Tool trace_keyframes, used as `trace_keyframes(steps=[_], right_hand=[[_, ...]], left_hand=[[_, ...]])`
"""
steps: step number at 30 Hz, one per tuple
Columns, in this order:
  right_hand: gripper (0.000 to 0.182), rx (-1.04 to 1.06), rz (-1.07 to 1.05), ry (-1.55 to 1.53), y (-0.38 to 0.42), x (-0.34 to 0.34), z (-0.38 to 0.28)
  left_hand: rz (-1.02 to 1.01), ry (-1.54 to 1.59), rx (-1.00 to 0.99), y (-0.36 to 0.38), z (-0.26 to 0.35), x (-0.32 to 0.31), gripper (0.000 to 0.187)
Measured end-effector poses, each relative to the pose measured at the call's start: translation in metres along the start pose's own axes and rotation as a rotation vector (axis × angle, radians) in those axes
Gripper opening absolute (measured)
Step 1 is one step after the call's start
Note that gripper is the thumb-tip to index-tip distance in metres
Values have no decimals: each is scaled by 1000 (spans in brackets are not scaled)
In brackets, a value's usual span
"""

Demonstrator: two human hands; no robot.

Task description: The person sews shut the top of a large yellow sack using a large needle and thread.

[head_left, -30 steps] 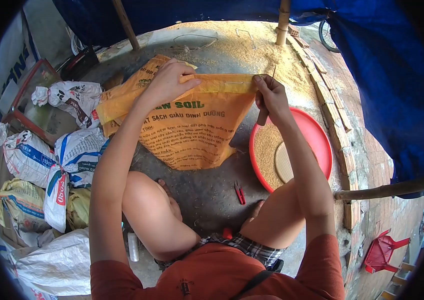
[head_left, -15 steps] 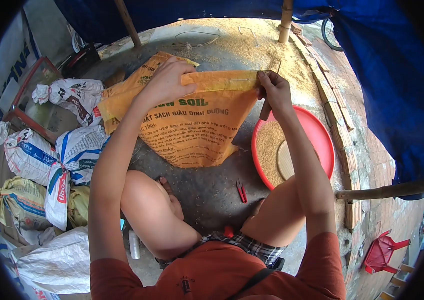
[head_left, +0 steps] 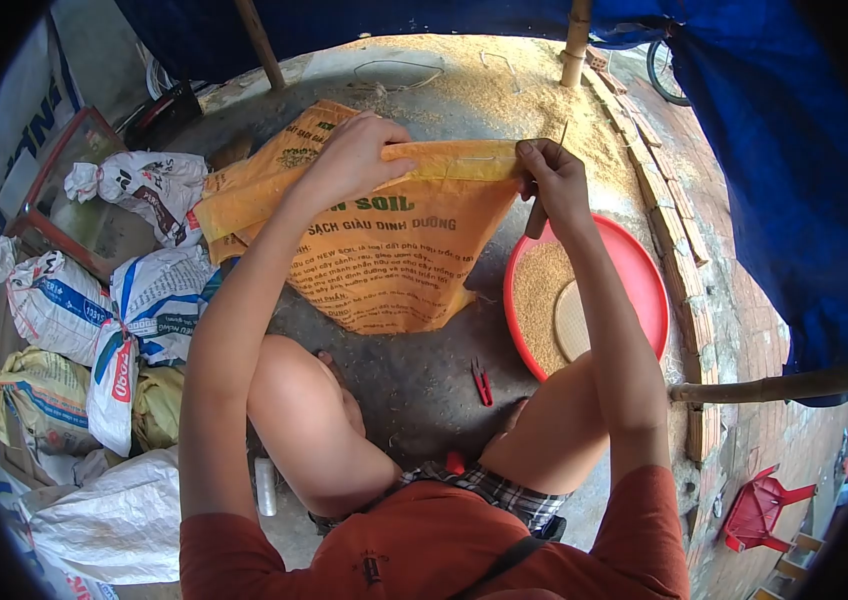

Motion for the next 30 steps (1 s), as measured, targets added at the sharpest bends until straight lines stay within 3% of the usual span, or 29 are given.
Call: trace_keyframes(steps=[4, 6, 8, 10, 11, 13, 14, 16, 19, 22, 25, 30], right_hand=[[20, 5, 177, 37, 6, -10, -2], [18, 406, 439, 221, 14, -11, -16], [20, 526, 445, 270, 25, -17, -34], [20, 255, 210, 235, 41, -30, -44], [24, 343, 177, 401, 39, -35, -30], [37, 116, -54, 522, 59, -58, -41], [37, 117, -52, 522, 64, -62, -38], [43, -109, -384, 409, 70, -71, -27], [47, -109, -559, 226, 68, -75, -18], [51, -177, -534, 70, 69, -80, -23], [49, -268, -517, 106, 69, -81, -24], [45, -187, -478, 123, 68, -83, -25]], left_hand=[[65, 44, -40, 0, 1, -4, 27], [48, 83, 18, 1, 5, 0, 27], [41, 104, 13, 0, 3, 0, 28], [32, 122, 11, -1, -3, -2, 29], [35, 145, 3, -2, -6, -4, 29], [35, 170, -10, -3, -9, -7, 30], [35, 175, -14, -3, -10, -7, 31], [37, 175, -16, -3, -11, -7, 32], [86, 138, -16, -2, -11, -7, 31], [37, 178, 4, -1, -15, -7, 30], [50, 224, 1, 0, -16, -7, 28], [66, 178, 19, 0, -16, -6, 28]])
Point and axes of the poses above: each hand's wrist, its own y-axis away from the middle knuckle, its own x-axis out of the back of the hand, z = x × y, the point moved 1 cm from there along -y, towards the middle knuckle, and after that the axes turned 4 degrees about -x, right-handed, at the moved point
